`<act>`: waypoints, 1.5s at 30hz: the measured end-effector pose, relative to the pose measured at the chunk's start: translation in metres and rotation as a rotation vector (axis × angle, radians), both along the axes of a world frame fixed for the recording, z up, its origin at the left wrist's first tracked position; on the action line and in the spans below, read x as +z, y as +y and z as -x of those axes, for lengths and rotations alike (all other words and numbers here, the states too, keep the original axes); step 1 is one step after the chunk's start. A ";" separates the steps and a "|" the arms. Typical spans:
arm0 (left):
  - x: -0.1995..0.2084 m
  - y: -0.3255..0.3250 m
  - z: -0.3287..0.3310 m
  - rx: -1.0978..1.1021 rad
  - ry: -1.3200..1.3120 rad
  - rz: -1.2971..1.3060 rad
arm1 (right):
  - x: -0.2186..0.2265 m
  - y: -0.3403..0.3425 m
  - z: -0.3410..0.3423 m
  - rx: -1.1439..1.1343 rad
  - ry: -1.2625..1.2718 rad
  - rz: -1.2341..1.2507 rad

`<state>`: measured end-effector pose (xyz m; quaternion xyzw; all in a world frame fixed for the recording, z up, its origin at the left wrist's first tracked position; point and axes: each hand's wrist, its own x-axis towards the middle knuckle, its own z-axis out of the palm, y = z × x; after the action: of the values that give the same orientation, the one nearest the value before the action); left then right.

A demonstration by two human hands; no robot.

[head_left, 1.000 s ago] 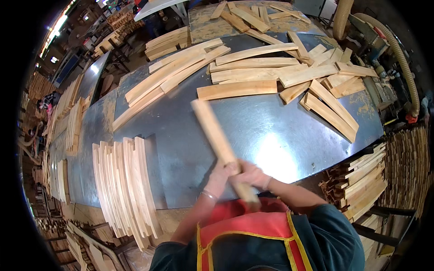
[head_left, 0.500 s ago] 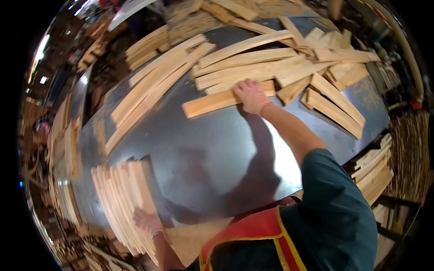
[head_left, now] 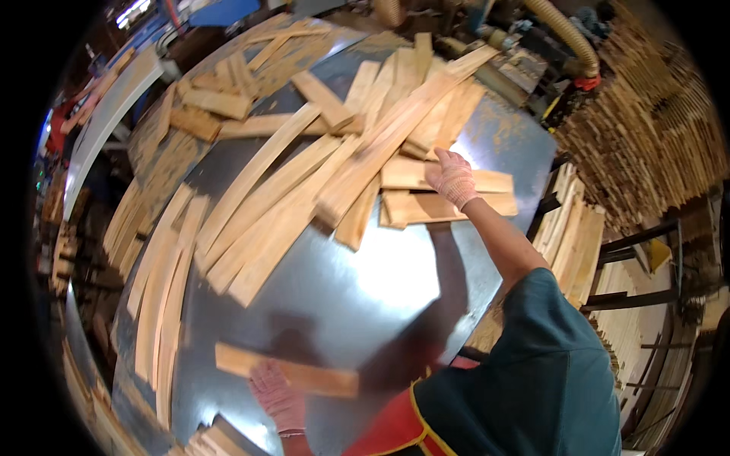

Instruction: The person sorts wooden planks on a metal table in a workshop. They pick up individual planks from a scattered pile, inspect them, and place them into a neat stack. The person wears gloves and an apron while performing this repetitive sorting task.

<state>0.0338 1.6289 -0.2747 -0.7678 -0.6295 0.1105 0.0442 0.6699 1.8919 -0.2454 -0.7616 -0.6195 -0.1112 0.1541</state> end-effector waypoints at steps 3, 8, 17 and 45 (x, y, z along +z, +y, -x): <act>0.063 0.075 -0.050 -0.065 0.023 0.279 | 0.020 0.006 -0.041 -0.180 0.107 0.691; 0.052 0.071 -0.012 -0.440 0.087 0.201 | 0.063 -0.001 -0.036 0.125 0.161 0.983; 0.113 -0.005 -0.025 0.026 -0.456 0.555 | 0.036 -0.151 0.023 0.127 0.167 0.797; 0.020 -0.279 0.163 0.800 0.223 -0.157 | 0.047 -0.097 0.426 1.170 -0.272 0.431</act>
<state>-0.1288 1.3497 -0.2549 -0.4405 -0.8759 0.1528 0.1240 0.2443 1.7946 -0.1980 -0.2901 -0.9555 0.0228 -0.0474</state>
